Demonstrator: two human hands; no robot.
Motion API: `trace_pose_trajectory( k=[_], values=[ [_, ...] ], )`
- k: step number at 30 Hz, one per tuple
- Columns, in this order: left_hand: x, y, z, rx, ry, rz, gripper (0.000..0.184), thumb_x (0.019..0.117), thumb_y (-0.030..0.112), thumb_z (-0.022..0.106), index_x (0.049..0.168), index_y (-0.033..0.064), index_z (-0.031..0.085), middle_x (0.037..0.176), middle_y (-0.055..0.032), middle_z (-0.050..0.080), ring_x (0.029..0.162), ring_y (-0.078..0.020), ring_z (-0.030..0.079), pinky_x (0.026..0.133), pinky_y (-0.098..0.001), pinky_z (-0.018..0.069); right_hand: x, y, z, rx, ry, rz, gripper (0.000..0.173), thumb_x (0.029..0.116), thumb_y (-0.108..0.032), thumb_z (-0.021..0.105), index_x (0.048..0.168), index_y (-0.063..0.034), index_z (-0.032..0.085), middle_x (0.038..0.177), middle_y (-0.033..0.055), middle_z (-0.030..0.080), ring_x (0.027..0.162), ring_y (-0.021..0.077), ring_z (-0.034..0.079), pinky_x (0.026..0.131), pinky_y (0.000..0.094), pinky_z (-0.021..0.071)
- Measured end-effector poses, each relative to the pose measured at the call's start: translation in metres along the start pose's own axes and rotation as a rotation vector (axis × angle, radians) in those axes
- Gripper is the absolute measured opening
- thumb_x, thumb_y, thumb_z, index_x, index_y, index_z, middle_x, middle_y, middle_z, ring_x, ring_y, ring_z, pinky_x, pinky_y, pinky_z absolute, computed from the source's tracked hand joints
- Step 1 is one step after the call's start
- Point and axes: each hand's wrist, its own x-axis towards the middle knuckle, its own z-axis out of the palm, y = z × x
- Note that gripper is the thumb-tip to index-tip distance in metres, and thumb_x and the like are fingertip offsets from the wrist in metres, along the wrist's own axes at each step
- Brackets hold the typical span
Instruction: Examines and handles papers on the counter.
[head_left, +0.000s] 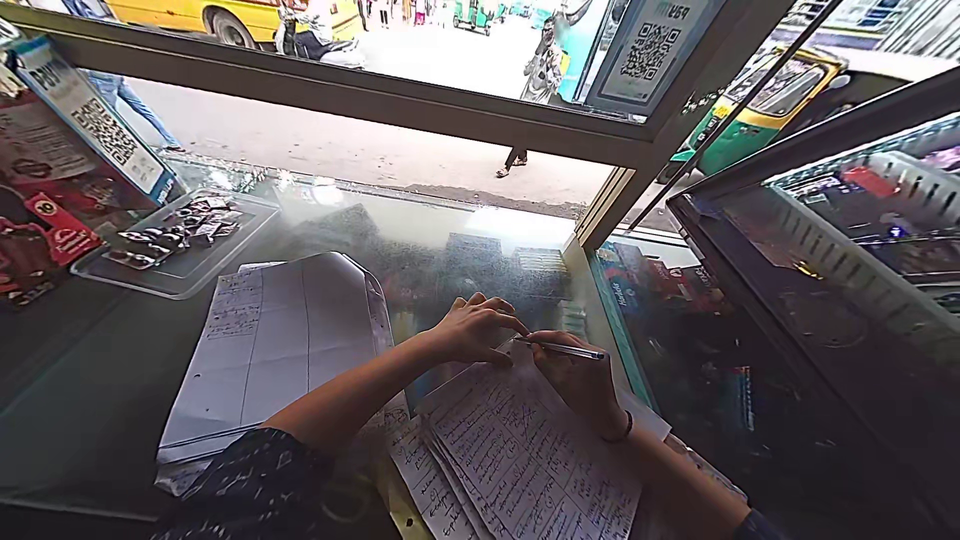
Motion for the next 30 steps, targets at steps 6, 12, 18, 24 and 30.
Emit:
trace_pose_trajectory(
  k=[6, 12, 18, 24, 30],
  values=[
    [0.001, -0.004, 0.003, -0.038, 0.015, 0.033, 0.047, 0.0882, 0.033, 0.077, 0.133, 0.0253, 0.066, 0.146, -0.0029, 0.055, 0.126, -0.0296, 0.047, 0.093, -0.0559, 0.0343, 0.009, 0.002, -0.027, 0.107, 0.187, 0.085, 0.021, 0.0932, -0.01, 0.061, 0.101, 0.0069, 0.071, 0.093, 0.0062, 0.074, 0.08, -0.0001, 0.069, 0.076, 0.0193, 0.0597],
    [0.001, -0.007, 0.004, -0.056, 0.028, 0.057, 0.047, 0.0874, 0.034, 0.078, 0.132, 0.025, 0.067, 0.143, 0.0004, 0.058, 0.124, -0.0274, 0.049, 0.092, -0.055, 0.034, 0.021, 0.015, -0.076, 0.2, 0.406, 0.158, 0.015, 0.0921, -0.005, 0.059, 0.104, -0.0084, 0.067, 0.087, -0.0106, 0.072, 0.076, 0.0017, 0.071, 0.073, 0.0247, 0.063],
    [0.002, -0.007, 0.003, -0.057, 0.015, 0.047, 0.048, 0.0867, 0.033, 0.078, 0.132, 0.0255, 0.066, 0.14, 0.0043, 0.061, 0.127, -0.0251, 0.049, 0.094, -0.0553, 0.0332, 0.02, 0.018, -0.085, 0.237, 0.285, 0.261, 0.013, 0.0927, -0.005, 0.063, 0.105, -0.007, 0.068, 0.088, -0.0077, 0.072, 0.074, 0.0035, 0.071, 0.072, 0.0259, 0.0638],
    [0.001, -0.006, 0.002, -0.067, 0.002, 0.04, 0.048, 0.0873, 0.032, 0.078, 0.133, 0.0222, 0.066, 0.15, 0.0008, 0.053, 0.131, -0.0266, 0.045, 0.097, -0.0565, 0.031, 0.009, 0.01, -0.038, 0.157, -0.102, 0.174, 0.021, 0.0942, -0.013, 0.062, 0.104, 0.0023, 0.072, 0.097, 0.0068, 0.074, 0.081, 0.0002, 0.071, 0.075, 0.0168, 0.0596],
    [-0.001, -0.003, 0.001, -0.045, 0.003, 0.022, 0.049, 0.0878, 0.032, 0.078, 0.134, 0.0207, 0.066, 0.157, 0.0013, 0.046, 0.132, -0.0269, 0.044, 0.096, -0.0556, 0.0313, 0.01, 0.009, -0.015, 0.134, -0.152, 0.093, 0.021, 0.0959, -0.012, 0.061, 0.105, 0.0011, 0.074, 0.094, 0.0088, 0.075, 0.081, 0.0026, 0.071, 0.077, 0.0168, 0.0577]
  ],
)
